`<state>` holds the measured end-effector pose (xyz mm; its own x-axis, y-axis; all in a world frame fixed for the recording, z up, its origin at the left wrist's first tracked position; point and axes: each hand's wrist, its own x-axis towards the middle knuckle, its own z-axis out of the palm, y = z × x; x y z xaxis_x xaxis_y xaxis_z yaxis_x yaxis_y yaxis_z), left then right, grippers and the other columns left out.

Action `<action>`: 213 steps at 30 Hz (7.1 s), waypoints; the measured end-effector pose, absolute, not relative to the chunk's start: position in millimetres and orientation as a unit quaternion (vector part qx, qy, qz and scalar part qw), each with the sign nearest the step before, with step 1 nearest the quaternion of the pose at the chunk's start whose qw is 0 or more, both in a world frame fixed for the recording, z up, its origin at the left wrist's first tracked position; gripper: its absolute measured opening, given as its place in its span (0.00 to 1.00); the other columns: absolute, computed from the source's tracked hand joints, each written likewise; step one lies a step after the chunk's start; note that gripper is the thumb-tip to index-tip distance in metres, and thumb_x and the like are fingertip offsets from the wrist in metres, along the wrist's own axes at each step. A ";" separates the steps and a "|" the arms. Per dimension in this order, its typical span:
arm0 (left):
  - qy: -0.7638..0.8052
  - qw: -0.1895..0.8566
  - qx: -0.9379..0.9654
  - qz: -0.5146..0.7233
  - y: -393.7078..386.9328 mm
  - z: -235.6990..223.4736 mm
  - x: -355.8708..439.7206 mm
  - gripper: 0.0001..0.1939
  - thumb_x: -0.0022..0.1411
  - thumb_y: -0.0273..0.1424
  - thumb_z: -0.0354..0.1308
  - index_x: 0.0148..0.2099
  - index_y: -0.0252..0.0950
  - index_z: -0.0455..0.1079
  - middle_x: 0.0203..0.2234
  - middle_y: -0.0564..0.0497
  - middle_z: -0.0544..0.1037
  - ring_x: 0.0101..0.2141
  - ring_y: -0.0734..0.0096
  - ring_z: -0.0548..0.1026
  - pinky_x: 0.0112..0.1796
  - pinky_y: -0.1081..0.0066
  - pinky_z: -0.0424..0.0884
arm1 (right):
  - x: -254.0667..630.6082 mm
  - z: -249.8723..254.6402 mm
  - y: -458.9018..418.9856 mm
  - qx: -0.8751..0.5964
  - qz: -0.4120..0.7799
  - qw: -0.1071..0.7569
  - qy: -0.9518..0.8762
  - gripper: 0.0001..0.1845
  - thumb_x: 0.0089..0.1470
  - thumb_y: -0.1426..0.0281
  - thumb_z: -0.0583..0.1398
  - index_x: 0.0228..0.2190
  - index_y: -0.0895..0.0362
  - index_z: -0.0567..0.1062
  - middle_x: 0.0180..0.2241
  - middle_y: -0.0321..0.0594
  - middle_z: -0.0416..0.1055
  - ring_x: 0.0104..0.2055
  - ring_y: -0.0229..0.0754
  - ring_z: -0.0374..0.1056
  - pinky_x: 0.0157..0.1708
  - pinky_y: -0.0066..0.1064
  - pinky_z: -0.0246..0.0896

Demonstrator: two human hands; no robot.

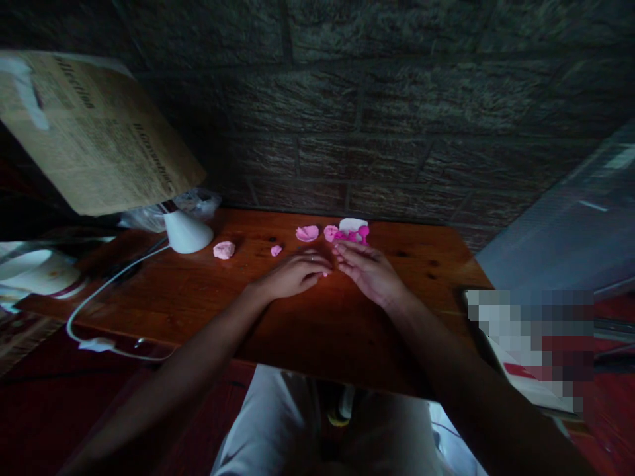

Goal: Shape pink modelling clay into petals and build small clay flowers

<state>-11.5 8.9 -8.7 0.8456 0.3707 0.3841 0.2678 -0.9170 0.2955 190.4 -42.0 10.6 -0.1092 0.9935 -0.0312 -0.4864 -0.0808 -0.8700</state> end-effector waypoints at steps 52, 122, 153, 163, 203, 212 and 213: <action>0.252 0.363 0.821 0.361 3.8 -9.0 -12.0 0.08 0.67 0.35 0.63 0.44 0.36 0.79 0.42 0.46 0.85 0.43 0.66 0.82 0.48 0.66 0.76 | 191.1 9.9 -43.4 -0.354 0.641 0.534 -0.422 0.18 0.39 0.58 0.77 0.32 0.53 0.84 0.35 0.39 0.82 0.36 0.38 0.75 0.38 0.31 0.71; 0.253 0.333 0.816 0.399 8.7 -11.4 -13.8 0.11 0.67 0.37 0.64 0.44 0.34 0.79 0.42 0.44 0.85 0.42 0.66 0.83 0.47 0.66 0.78 | 188.1 4.0 -44.1 -0.368 0.566 0.543 -0.500 0.17 0.42 0.55 0.75 0.32 0.51 0.86 0.32 0.37 0.80 0.32 0.37 0.72 0.38 0.33 0.69; 0.281 0.324 0.809 0.402 7.1 -8.3 -14.4 0.14 0.65 0.40 0.66 0.43 0.34 0.79 0.39 0.45 0.86 0.38 0.66 0.83 0.42 0.69 0.78 | 186.9 4.8 -45.5 -0.384 0.573 0.539 -0.483 0.20 0.42 0.53 0.75 0.32 0.54 0.85 0.30 0.38 0.80 0.31 0.38 0.73 0.35 0.34 0.72; 0.285 0.327 0.801 0.414 7.0 -8.2 -14.0 0.13 0.64 0.39 0.66 0.42 0.34 0.80 0.39 0.44 0.86 0.38 0.66 0.83 0.40 0.69 0.77 | 190.9 5.9 -42.9 -0.369 0.607 0.549 -0.440 0.19 0.40 0.57 0.76 0.35 0.52 0.86 0.34 0.38 0.81 0.34 0.36 0.73 0.38 0.32 0.71; 0.268 0.432 0.749 0.426 -1.4 -4.6 -6.8 0.12 0.59 0.35 0.71 0.44 0.35 0.82 0.39 0.46 0.86 0.37 0.66 0.83 0.42 0.68 0.79 | 191.1 -2.4 -41.9 -0.424 0.479 0.486 -0.595 0.17 0.52 0.53 0.68 0.32 0.54 0.84 0.30 0.37 0.80 0.34 0.40 0.73 0.37 0.33 0.68; 0.280 0.442 0.723 0.450 -0.7 -3.7 -6.9 0.13 0.57 0.38 0.72 0.42 0.35 0.83 0.40 0.45 0.87 0.40 0.62 0.85 0.47 0.64 0.80 | 188.8 -2.1 -41.8 -0.427 0.493 0.492 -0.577 0.19 0.51 0.51 0.68 0.33 0.54 0.84 0.30 0.37 0.80 0.30 0.38 0.72 0.32 0.31 0.67; 0.279 0.445 0.724 0.447 -1.0 -2.8 -6.9 0.13 0.57 0.37 0.72 0.42 0.35 0.83 0.40 0.46 0.87 0.40 0.63 0.85 0.47 0.64 0.80 | 189.0 -2.5 -41.4 -0.431 0.493 0.497 -0.570 0.19 0.51 0.52 0.69 0.33 0.54 0.84 0.30 0.37 0.80 0.30 0.37 0.72 0.31 0.30 0.67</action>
<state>-6.9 -1.0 -2.8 0.4450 0.8019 0.3986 0.0060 -0.4478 0.8941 189.0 -41.4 -2.5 -0.1351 0.9807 0.1416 0.0005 0.1429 -0.9897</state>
